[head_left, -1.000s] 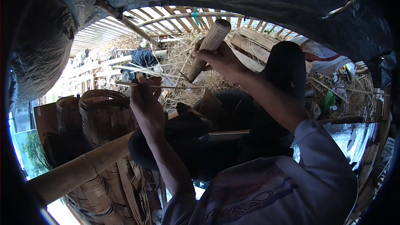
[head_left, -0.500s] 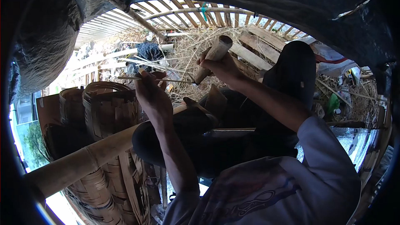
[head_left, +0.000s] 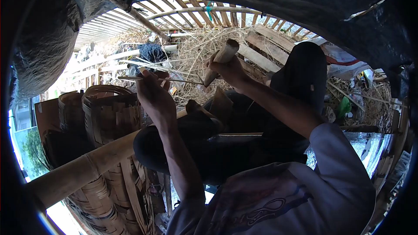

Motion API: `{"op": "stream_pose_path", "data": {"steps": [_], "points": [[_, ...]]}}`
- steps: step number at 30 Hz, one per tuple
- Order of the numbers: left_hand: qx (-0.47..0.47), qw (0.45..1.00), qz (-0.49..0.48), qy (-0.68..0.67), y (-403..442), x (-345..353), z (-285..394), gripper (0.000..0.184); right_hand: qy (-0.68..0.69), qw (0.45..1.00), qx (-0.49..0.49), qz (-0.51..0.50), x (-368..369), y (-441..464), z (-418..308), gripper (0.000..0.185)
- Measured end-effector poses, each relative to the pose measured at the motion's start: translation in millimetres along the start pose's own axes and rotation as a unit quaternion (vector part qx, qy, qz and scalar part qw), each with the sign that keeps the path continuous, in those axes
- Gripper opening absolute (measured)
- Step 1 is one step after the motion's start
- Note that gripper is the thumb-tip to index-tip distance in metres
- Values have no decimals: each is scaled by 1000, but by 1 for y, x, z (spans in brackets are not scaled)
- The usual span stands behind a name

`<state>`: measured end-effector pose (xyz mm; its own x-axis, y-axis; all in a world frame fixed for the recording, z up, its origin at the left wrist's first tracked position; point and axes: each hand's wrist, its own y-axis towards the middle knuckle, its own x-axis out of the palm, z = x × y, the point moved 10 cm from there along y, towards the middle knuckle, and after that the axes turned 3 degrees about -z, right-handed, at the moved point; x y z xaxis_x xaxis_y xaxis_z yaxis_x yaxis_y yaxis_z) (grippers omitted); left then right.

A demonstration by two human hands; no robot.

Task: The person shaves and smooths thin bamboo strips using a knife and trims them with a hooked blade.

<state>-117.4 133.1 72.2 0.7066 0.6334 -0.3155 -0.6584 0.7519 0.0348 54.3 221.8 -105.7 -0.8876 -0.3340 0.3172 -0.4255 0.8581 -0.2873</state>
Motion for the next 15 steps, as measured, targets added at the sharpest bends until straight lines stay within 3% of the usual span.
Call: {"op": "stream_pose_path", "data": {"steps": [1, 2, 7, 10, 15], "points": [[-6, 1000, -5, 2, 0, 3, 1, 42, -62, 998, 11, 26, -7, 5, 18, 14], [-2, 1000, -10, 1, -1, 6, 2, 42, -96, 989, 89, 63, -16, 10, 42, 15], [6, 1000, 5, 11, -1, 4, 1, 42, -103, 991, 69, 40, -14, 9, 7, 17], [8, 1000, 1, 14, -2, 5, 5, 43, 3, 1000, 29, 3, -7, -7, -37, 18], [11, 999, -24, 24, -4, 15, 9, 42, -28, 1000, -6, 8, -10, -1, 8, 18]]}}
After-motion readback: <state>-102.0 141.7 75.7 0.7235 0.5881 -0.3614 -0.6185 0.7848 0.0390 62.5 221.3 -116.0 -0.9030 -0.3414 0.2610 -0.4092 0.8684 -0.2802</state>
